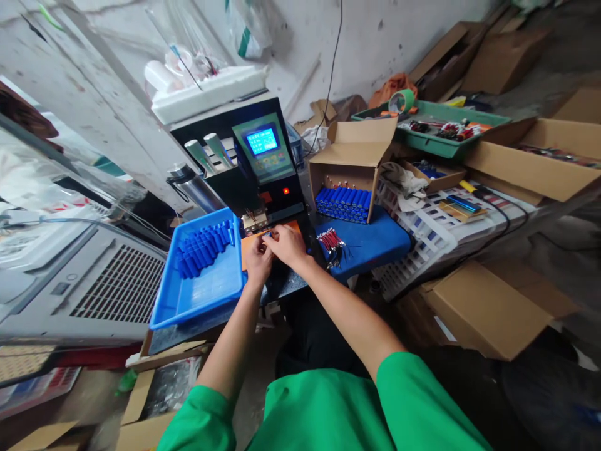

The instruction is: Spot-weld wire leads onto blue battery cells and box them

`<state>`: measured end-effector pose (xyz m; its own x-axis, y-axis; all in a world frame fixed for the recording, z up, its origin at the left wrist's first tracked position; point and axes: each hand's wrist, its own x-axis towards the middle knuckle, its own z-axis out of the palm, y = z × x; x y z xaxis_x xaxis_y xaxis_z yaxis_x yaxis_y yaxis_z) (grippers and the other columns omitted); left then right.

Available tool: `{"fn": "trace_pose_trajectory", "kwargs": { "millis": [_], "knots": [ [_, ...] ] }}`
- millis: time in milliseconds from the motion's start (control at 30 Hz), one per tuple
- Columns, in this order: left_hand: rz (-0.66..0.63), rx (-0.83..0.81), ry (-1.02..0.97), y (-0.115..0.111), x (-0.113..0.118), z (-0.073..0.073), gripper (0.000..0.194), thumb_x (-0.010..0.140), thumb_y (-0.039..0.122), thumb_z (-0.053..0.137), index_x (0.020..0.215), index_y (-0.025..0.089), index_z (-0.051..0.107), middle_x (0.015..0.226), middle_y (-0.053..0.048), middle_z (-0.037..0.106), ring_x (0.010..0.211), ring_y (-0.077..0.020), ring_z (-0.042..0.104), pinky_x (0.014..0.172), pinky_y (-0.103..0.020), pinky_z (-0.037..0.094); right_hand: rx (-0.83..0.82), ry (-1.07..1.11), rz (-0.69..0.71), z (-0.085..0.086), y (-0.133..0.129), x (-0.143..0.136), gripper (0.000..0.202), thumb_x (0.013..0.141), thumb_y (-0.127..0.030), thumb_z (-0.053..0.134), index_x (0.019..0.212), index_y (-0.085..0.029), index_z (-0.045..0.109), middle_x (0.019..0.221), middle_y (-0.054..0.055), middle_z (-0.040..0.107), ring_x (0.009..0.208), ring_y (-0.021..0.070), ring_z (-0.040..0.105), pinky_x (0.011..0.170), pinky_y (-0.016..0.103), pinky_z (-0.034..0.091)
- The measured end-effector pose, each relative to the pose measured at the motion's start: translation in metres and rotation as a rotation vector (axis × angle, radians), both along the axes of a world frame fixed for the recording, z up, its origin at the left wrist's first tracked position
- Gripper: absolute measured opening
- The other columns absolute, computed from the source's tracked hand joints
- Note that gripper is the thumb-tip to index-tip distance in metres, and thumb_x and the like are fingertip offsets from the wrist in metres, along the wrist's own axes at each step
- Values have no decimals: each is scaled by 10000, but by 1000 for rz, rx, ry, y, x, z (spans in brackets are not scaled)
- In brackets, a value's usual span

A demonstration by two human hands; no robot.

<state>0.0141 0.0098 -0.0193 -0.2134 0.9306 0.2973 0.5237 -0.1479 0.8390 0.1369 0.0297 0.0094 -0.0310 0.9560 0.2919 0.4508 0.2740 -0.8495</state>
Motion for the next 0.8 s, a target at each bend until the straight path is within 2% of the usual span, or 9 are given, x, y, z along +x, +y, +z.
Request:
{"fn": "trace_pose_trajectory", "kwargs": {
  "millis": [100, 233, 300, 433, 533, 633, 800],
  "knots": [
    [26, 24, 37, 2, 0, 0, 193, 844, 373, 615, 902, 193, 654, 646, 35, 534, 582, -111, 484, 589, -235, 381, -22, -130, -53, 7, 1, -8, 221, 895, -384, 674, 919, -168, 709, 967, 108, 745, 911, 243, 696, 808, 319, 510],
    [14, 53, 31, 2, 2, 5, 316, 843, 414, 619, 1064, 195, 671, 687, 30, 572, 599, -120, 527, 595, -242, 404, -16, -207, -83, 9, 5, -3, 172, 933, -322, 621, 941, -178, 714, 936, 87, 743, 887, 215, 692, 796, 284, 501],
    [4, 59, 36, 2, 1, 6, 360, 847, 441, 621, 1101, 190, 668, 676, 29, 578, 602, -129, 544, 600, -250, 417, 26, -221, -127, 7, 9, 10, 167, 953, -281, 584, 968, -178, 715, 937, 76, 732, 886, 195, 682, 816, 265, 497],
    [-15, 42, 121, 1, -1, 3, 327, 860, 476, 609, 1011, 200, 698, 706, 5, 637, 642, -151, 595, 645, -274, 448, 151, -318, -244, 6, 24, 53, 272, 1005, -257, 496, 1165, -141, 684, 1083, 112, 688, 911, 182, 664, 839, 261, 494],
    [15, 56, 204, 2, -3, -1, 300, 865, 476, 606, 952, 210, 715, 740, -14, 685, 698, -174, 641, 690, -294, 463, 225, -551, -275, 13, 45, 86, 344, 1039, -256, 430, 1287, -132, 633, 1176, 144, 656, 1019, 214, 642, 861, 285, 488],
    [22, 88, 254, 3, -5, -4, 281, 873, 460, 606, 948, 215, 721, 766, -23, 714, 730, -189, 668, 713, -305, 471, 235, -837, -249, 22, 70, 109, 362, 1047, -231, 390, 1289, -103, 626, 1177, 176, 650, 1117, 265, 595, 891, 332, 481],
    [-6, 138, 279, 3, -7, -5, 261, 892, 448, 607, 949, 219, 718, 820, -32, 737, 748, -187, 680, 719, -302, 478, 160, -1133, -181, 22, 101, 120, 357, 975, -62, 377, 1186, -13, 661, 1163, 246, 645, 1132, 322, 568, 914, 413, 471]
  ]
}}
